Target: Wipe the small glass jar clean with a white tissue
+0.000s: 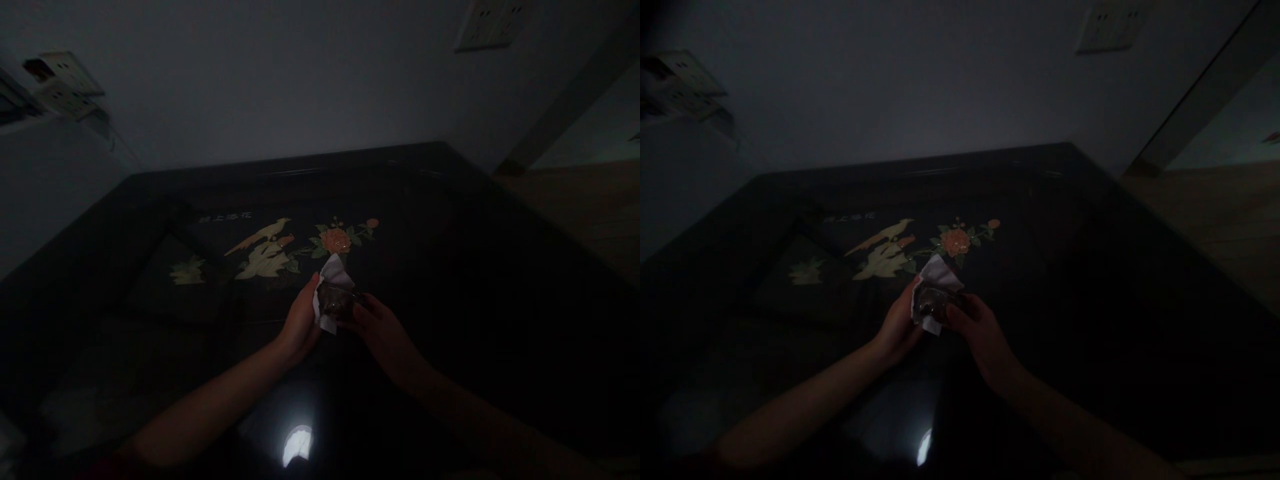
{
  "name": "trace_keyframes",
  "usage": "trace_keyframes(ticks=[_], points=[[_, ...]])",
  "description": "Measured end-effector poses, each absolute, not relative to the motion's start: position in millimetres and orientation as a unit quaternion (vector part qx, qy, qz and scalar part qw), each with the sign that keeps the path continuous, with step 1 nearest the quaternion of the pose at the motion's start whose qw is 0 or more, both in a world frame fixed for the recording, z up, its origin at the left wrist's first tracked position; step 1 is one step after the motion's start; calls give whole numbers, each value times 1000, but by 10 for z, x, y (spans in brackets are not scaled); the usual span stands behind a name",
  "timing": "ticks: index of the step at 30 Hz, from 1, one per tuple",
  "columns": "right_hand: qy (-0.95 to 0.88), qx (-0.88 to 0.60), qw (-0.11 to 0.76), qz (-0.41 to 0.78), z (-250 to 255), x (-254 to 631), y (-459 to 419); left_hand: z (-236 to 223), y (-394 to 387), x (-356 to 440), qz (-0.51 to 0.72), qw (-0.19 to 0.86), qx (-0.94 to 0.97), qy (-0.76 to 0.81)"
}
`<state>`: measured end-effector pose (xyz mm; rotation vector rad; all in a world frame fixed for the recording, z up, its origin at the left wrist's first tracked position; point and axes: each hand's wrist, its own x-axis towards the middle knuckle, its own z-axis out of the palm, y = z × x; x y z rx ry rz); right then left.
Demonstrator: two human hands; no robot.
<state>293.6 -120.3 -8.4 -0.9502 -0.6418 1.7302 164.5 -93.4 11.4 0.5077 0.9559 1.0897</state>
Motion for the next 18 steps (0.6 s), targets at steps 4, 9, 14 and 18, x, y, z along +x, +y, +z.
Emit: trace_keyframes(ticks=[4, 9, 14, 18], points=[[-272, -385, 507, 722, -59, 2944, -1206, 122, -947, 1630, 506, 675, 306, 440], [-302, -423, 491, 699, 10, 2946, -1231, 168, -1016, 1568, 501, 533, 524, 436], [-297, -434, 492, 694, -27, 2941, -1242, 162, -1036, 1519, 449, 287, 742, 406], [-301, -432, 486, 697, -80, 2938, -1239, 159, -997, 1498, 386, 183, 829, 363]])
